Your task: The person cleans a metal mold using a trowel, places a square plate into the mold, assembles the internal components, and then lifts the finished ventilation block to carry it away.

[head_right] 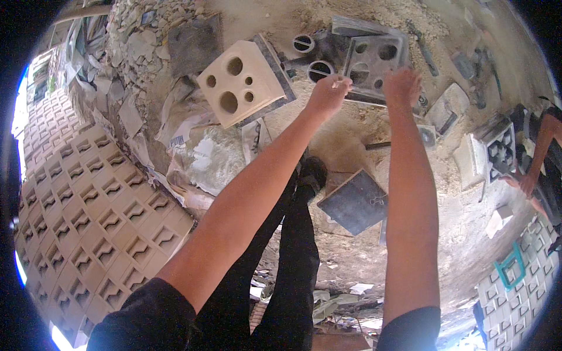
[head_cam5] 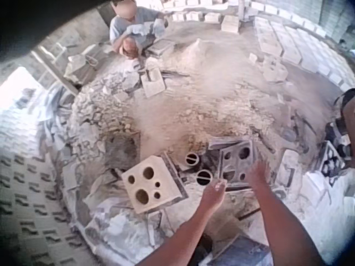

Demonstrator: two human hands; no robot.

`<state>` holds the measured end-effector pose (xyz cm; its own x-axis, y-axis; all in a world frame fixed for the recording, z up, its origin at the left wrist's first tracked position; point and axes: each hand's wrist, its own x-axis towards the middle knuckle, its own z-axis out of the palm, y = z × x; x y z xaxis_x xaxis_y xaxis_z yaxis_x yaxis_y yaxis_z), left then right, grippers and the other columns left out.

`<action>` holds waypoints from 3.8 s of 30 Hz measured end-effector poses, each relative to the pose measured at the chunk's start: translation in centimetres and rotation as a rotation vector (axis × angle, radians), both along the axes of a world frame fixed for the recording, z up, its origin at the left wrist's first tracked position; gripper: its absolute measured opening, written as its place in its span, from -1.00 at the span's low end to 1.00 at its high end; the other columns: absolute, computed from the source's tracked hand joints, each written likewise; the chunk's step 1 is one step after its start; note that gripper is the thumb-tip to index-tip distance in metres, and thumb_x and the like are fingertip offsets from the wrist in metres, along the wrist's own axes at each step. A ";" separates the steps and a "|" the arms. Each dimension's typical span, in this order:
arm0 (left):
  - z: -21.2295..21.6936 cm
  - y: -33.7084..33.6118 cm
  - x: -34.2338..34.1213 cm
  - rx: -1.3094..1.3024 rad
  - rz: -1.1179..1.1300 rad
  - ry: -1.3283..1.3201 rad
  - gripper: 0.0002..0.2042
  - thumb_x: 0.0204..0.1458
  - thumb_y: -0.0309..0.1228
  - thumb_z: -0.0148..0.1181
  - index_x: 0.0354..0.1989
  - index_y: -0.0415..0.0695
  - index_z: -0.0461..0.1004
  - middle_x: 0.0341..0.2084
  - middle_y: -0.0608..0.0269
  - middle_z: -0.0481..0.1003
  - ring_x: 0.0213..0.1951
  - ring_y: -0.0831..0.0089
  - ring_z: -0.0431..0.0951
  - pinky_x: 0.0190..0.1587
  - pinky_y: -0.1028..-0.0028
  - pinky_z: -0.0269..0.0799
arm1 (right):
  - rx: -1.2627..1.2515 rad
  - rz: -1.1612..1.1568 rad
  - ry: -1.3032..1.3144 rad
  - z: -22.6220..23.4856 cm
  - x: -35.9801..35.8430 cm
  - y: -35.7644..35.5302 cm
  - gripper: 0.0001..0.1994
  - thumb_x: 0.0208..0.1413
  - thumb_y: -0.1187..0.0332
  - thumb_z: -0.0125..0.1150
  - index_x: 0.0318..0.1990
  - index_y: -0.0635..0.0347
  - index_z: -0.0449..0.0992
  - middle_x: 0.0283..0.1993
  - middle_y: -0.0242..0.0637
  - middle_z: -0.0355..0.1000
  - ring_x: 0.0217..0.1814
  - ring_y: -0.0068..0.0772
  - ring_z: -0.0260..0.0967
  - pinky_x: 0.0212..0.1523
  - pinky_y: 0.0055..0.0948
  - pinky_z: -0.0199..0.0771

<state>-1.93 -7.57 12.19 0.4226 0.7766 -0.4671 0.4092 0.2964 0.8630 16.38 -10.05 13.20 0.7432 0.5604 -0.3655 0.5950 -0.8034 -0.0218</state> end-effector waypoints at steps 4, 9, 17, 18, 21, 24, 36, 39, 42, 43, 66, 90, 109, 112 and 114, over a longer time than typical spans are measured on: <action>0.7 -0.7 -1.1 -0.028 0.017 -0.007 -0.69 0.14 -0.22 -0.01 -0.27 -0.24 0.50 -0.40 0.07 0.55 -0.34 0.32 0.52 -0.27 0.33 0.37 | -0.101 0.158 -0.162 -0.6 -0.7 -1.8 -0.54 0.11 0.13 0.09 0.04 0.30 0.34 0.19 0.05 0.22 0.24 -0.03 0.18 0.15 -0.07 0.21; 2.9 -1.7 -3.4 -0.091 0.058 -0.024 -0.68 0.14 -0.18 0.00 -0.28 -0.23 0.48 -0.44 0.11 0.54 -0.40 0.37 0.50 -0.32 0.38 0.37 | 0.128 0.230 -0.196 -0.3 -2.8 -3.3 -0.48 0.11 0.17 0.07 0.16 0.30 0.23 0.23 0.08 0.15 0.29 0.07 0.07 0.19 0.03 0.10; 4.4 -10.7 -18.6 0.379 -0.197 0.132 -0.85 0.11 -0.44 0.00 -0.28 -0.20 0.48 -0.32 0.07 0.54 -0.26 0.24 0.53 -0.25 0.34 0.43 | 0.306 0.311 0.237 2.0 -15.2 -13.0 -0.53 0.02 0.24 0.12 0.06 0.32 0.27 0.03 0.12 0.29 0.12 0.15 0.20 0.12 0.01 0.15; 4.9 -11.8 -21.7 -0.053 0.120 -0.182 -0.82 0.12 -0.37 0.00 -0.27 -0.18 0.49 -0.34 0.13 0.54 -0.29 0.32 0.53 -0.26 0.36 0.42 | 0.272 0.241 0.353 3.1 -16.5 -13.3 -0.56 0.00 0.25 0.15 0.02 0.27 0.32 -0.05 0.07 0.37 0.03 0.14 0.29 0.08 -0.07 0.22; 8.4 -11.5 -26.9 -0.659 0.502 -0.141 -0.51 0.14 0.08 -0.11 -0.23 -0.13 0.50 -0.38 0.23 0.54 -0.33 0.50 0.53 -0.27 0.44 0.42 | 0.191 0.215 0.479 5.4 -17.6 -14.5 -0.72 0.03 0.26 0.14 -0.17 0.25 0.43 -0.25 0.00 0.48 -0.15 0.04 0.42 -0.04 -0.10 0.33; 9.6 -10.6 -32.2 -0.527 0.557 -0.014 -0.41 0.19 0.14 -0.29 -0.22 -0.16 0.49 -0.40 0.22 0.55 -0.36 0.47 0.53 -0.37 0.37 0.47 | 0.217 0.289 0.558 4.2 -18.7 -16.3 -0.75 0.07 0.21 0.14 -0.28 0.24 0.46 -0.36 -0.09 0.51 -0.28 -0.09 0.48 -0.19 -0.17 0.41; -1.3 -1.9 -40.2 -0.572 0.729 0.058 -0.30 0.15 0.25 -0.38 -0.10 -0.15 0.49 -0.26 0.21 0.55 -0.25 0.43 0.51 -0.27 0.36 0.48 | 0.283 0.587 0.614 -5.9 -14.3 -5.6 -0.75 0.17 0.25 -0.08 -0.31 0.24 0.44 -0.42 -0.06 0.42 -0.32 0.00 0.38 -0.25 -0.11 0.36; -3.6 0.3 -39.9 -0.531 0.801 -0.065 -0.28 0.15 0.25 -0.41 0.08 -0.17 0.35 -0.03 0.17 0.44 0.00 0.36 0.40 0.02 0.20 0.33 | 0.193 0.311 0.790 -4.2 -17.9 1.3 -0.66 0.21 0.18 -0.09 -0.31 0.30 0.48 -0.44 -0.01 0.43 -0.33 -0.05 0.40 -0.20 -0.22 0.36; -7.4 2.9 -36.3 -0.542 0.963 -0.240 -0.23 0.14 0.27 -0.47 0.17 -0.18 0.26 0.04 0.15 0.39 0.07 0.33 0.35 0.12 0.21 0.22 | 0.365 0.195 0.730 -8.8 -17.7 4.4 -0.60 0.24 0.11 -0.11 -0.25 0.31 0.52 -0.40 -0.07 0.46 -0.32 -0.14 0.39 -0.20 -0.31 0.34; -9.2 4.3 -34.7 -0.558 1.000 -0.306 -0.22 0.14 0.28 -0.49 0.19 -0.19 0.23 0.05 0.14 0.38 0.08 0.32 0.34 0.15 0.22 0.19 | 0.440 0.143 0.732 -11.8 -16.2 4.9 -0.58 0.25 0.10 -0.11 -0.24 0.31 0.53 -0.40 -0.10 0.47 -0.34 -0.20 0.40 -0.21 -0.34 0.35; -14.5 6.0 -32.1 -0.443 0.842 -0.481 -0.60 0.20 -0.21 -0.07 0.13 -0.17 0.32 -0.04 0.14 0.46 -0.02 0.31 0.46 0.05 0.33 0.35 | 0.733 -0.085 1.247 -16.7 -20.5 5.0 -0.58 0.30 0.07 -0.12 -0.15 0.30 0.48 -0.29 -0.36 0.45 -0.28 -0.65 0.33 -0.25 -0.61 0.33; 7.4 -0.8 -31.2 -0.404 1.019 -0.796 -0.53 0.20 -0.13 -0.10 0.11 -0.26 0.30 -0.01 0.11 0.43 -0.02 0.34 0.48 0.07 0.33 0.37 | 0.643 0.273 0.783 6.2 -21.6 0.8 -0.46 0.28 -0.03 -0.15 -0.47 0.34 0.38 -0.60 -0.37 0.28 -0.51 -0.61 0.15 -0.49 -0.46 0.18; 46.8 -10.1 -33.2 -0.430 1.009 -0.516 -0.71 0.28 -0.27 -0.18 -0.03 -0.22 0.34 -0.23 0.27 0.48 -0.22 0.56 0.51 -0.14 0.50 0.46 | 0.619 0.025 0.878 44.0 -23.5 -11.4 -0.54 0.27 0.06 -0.05 -0.49 0.30 0.41 -0.63 -0.42 0.33 -0.57 -0.65 0.21 -0.53 -0.55 0.23; 50.7 -8.4 -33.5 -0.469 1.063 -0.593 -0.72 0.28 -0.22 -0.16 -0.09 -0.17 0.36 -0.29 0.32 0.47 -0.29 0.62 0.49 -0.22 0.55 0.45 | 0.672 0.071 0.907 46.4 -23.5 -10.5 -0.55 0.26 0.06 -0.02 -0.47 0.30 0.42 -0.61 -0.40 0.34 -0.55 -0.66 0.23 -0.52 -0.55 0.23; 52.4 -7.8 -33.9 -0.419 1.047 -0.643 -0.72 0.28 -0.21 -0.15 -0.10 -0.15 0.36 -0.30 0.32 0.47 -0.29 0.62 0.49 -0.23 0.55 0.45 | 0.710 0.062 0.975 48.6 -23.7 -9.8 -0.60 0.24 0.10 0.02 -0.43 0.31 0.44 -0.53 -0.37 0.39 -0.47 -0.66 0.28 -0.46 -0.58 0.28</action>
<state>-35.83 -15.36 64.57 -0.0549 0.7175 -0.6944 -0.6301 0.5146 0.5815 -7.36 -19.84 61.81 0.2916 0.8886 -0.3541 0.1197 -0.4012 -0.9082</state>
